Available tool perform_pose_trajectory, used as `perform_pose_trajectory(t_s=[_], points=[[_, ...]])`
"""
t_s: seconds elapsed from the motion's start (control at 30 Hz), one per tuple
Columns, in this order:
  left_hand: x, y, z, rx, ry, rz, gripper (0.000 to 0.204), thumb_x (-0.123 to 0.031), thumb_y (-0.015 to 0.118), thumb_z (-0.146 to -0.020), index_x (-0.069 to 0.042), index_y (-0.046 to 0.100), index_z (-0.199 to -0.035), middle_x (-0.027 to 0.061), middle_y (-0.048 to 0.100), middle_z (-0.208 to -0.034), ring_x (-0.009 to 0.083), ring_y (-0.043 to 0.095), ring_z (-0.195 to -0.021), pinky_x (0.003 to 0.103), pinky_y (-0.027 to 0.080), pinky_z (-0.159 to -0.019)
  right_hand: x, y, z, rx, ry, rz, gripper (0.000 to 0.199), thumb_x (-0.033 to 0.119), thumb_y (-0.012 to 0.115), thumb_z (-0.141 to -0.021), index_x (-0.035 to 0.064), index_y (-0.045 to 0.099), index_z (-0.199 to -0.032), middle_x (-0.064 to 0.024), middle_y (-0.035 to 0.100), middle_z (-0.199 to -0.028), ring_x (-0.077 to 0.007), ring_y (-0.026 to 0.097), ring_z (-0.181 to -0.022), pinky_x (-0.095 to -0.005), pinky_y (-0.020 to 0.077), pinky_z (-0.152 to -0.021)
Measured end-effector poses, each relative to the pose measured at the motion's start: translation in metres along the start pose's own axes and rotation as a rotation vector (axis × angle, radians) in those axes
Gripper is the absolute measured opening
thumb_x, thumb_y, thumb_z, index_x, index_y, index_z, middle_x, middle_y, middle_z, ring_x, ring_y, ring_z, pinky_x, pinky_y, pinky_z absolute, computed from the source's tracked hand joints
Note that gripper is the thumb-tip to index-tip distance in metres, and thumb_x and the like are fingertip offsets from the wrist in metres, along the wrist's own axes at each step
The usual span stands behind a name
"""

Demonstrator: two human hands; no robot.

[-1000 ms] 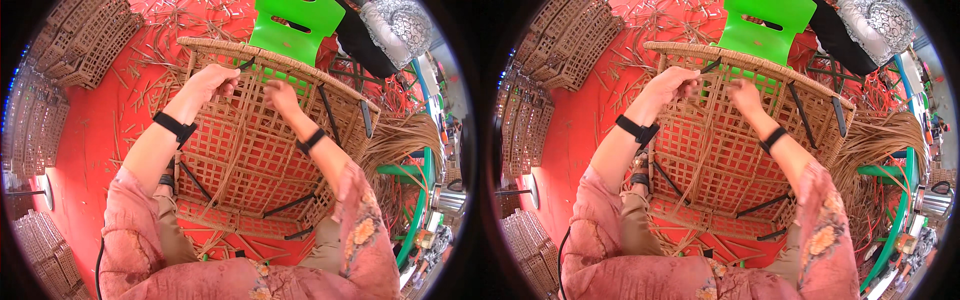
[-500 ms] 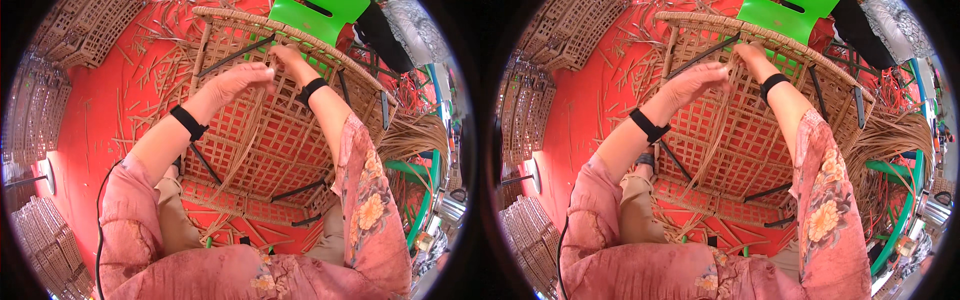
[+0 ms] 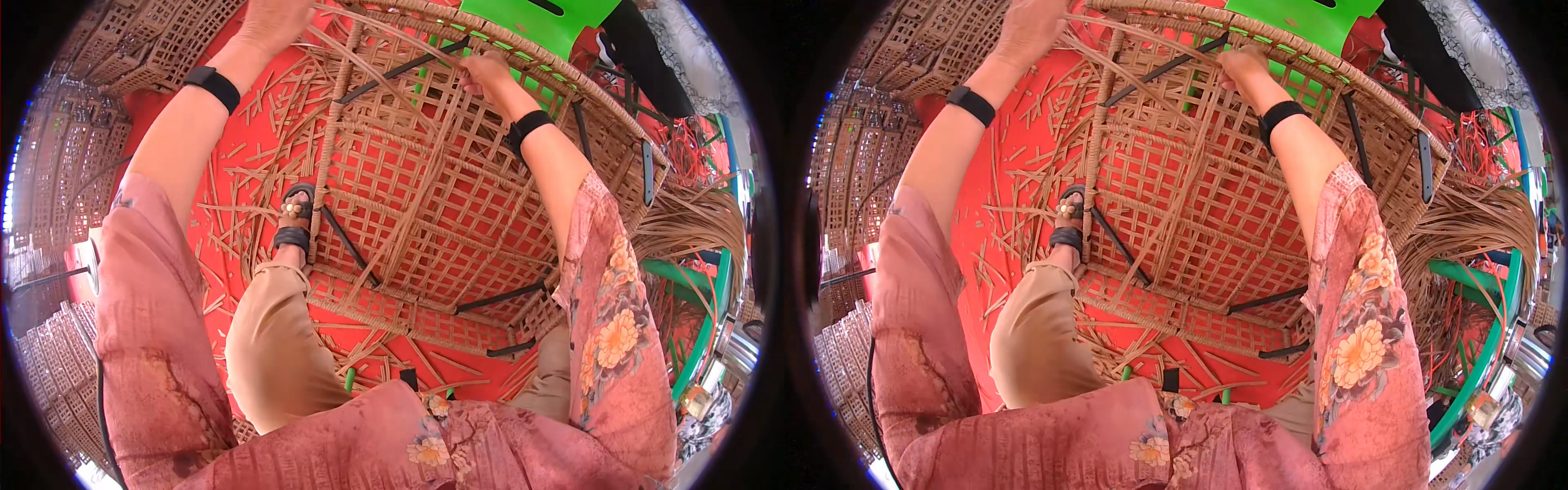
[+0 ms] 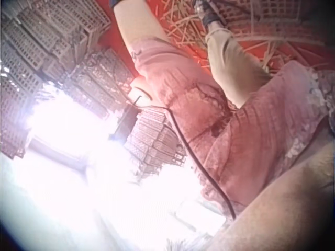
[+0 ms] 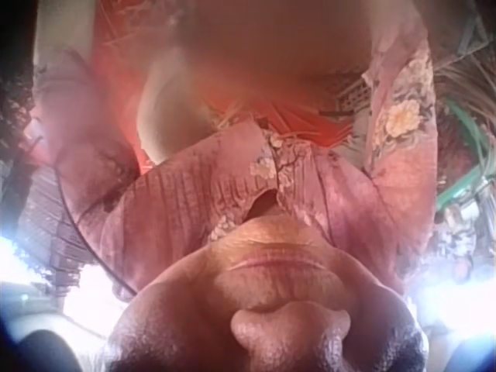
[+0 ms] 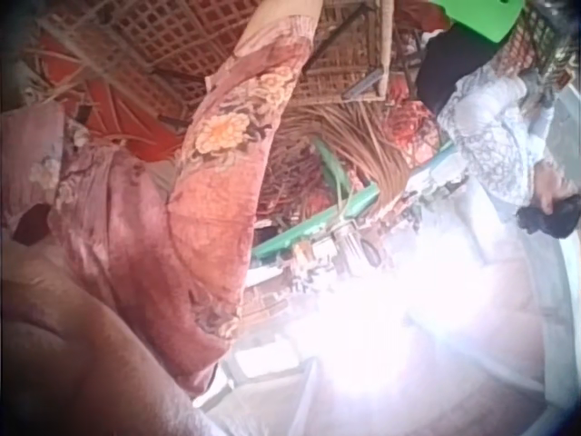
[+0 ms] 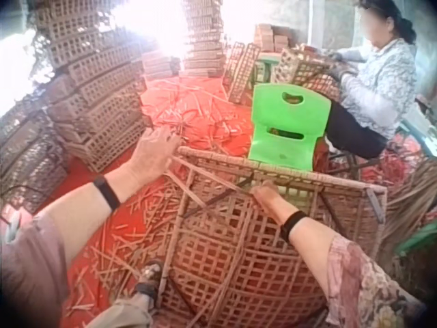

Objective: The recorder is weaving and binding strips of material onto a wooden furniture frame to create a woven structure.

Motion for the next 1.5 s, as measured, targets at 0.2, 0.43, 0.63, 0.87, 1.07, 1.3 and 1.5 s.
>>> perform_pose_trajectory(t_s=[0.2,0.43,0.63,0.87,1.07,1.3,1.5], points=[[0.123,0.038,0.101,-0.026,-0.462,-0.297,0.035,-0.030,0.067,-0.081,-0.009,0.060,-0.108,0.0057,0.062,-0.096,0.0224,0.059,-0.096,0.035,0.047,-0.080,0.013,0.007,0.000,-0.040,-0.087,0.131,0.021,0.015,0.057,-0.081,-0.0049,0.061,-0.074,-0.0147,0.063,-0.063,-0.0205,0.061,-0.052,-0.0321,0.0523,-0.050],[0.210,-0.032,0.188,0.237,-0.585,-0.620,0.052,-0.036,0.070,-0.075,-0.012,0.056,-0.118,0.0108,0.058,-0.118,0.0256,0.053,-0.113,0.043,0.047,-0.086,0.023,-0.001,0.009,-0.064,-0.146,0.270,0.022,0.013,0.058,-0.075,-0.0042,0.059,-0.061,-0.0158,0.063,-0.061,-0.0240,0.062,-0.053,-0.0341,0.0535,-0.056],[0.413,-0.064,0.397,0.786,-0.814,-0.471,0.039,-0.037,0.059,-0.080,-0.009,0.063,-0.108,0.0173,0.063,-0.101,0.0317,0.060,-0.097,0.049,0.048,-0.080,0.006,-0.031,-0.007,-0.046,-0.230,0.392,0.022,0.012,0.056,-0.075,-0.0045,0.061,-0.062,-0.0176,0.062,-0.057,-0.0284,0.065,-0.057,-0.0410,0.0519,-0.061],[0.259,-0.015,0.448,1.283,-0.223,0.027,0.068,-0.046,0.066,-0.075,-0.004,0.050,-0.127,0.0176,0.047,-0.132,0.0322,0.045,-0.122,0.040,0.036,-0.103,0.024,-0.004,0.010,0.126,-0.269,0.265,0.022,0.012,0.060,-0.081,-0.0073,0.052,-0.074,-0.0206,0.061,-0.062,-0.0266,0.067,-0.056,-0.0353,0.0517,-0.051],[-0.007,0.102,0.136,0.525,-0.526,1.163,0.026,-0.015,0.058,-0.088,0.001,0.062,-0.107,0.0071,0.065,-0.099,0.0146,0.059,-0.092,0.029,0.047,-0.084,0.015,-0.020,-0.006,0.080,-0.390,0.530,0.026,0.016,0.062,-0.079,-0.0075,0.056,-0.072,-0.0236,0.059,-0.064,-0.0360,0.064,-0.063,-0.0424,0.0504,-0.060],[-0.156,0.211,0.004,0.277,-0.714,1.314,0.029,-0.019,0.054,-0.086,0.001,0.062,-0.105,0.0168,0.067,-0.090,0.0229,0.063,-0.082,0.033,0.048,-0.075,0.033,-0.005,-0.008,0.065,-0.563,0.726,0.025,0.017,0.063,-0.075,-0.0075,0.060,-0.074,-0.0293,0.059,-0.081,-0.0437,0.059,-0.082,-0.0483,0.0469,-0.073],[-0.177,0.247,0.008,0.244,-1.022,1.454,0.022,-0.017,0.059,-0.086,0.002,0.066,-0.093,0.0061,0.063,-0.074,0.0133,0.056,-0.064,0.029,0.044,-0.057,0.035,-0.015,-0.007,0.094,-0.478,0.760,0.027,0.020,0.065,-0.072,-0.0058,0.063,-0.079,-0.0303,0.060,-0.087,-0.0423,0.060,-0.087,-0.0459,0.0479,-0.075]])
Point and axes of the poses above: each hand's wrist, its own z-axis away from the middle knuckle, its own y-axis out of the palm, x = y × z, the point moved 9 cm from there along -z, towards the middle knuckle
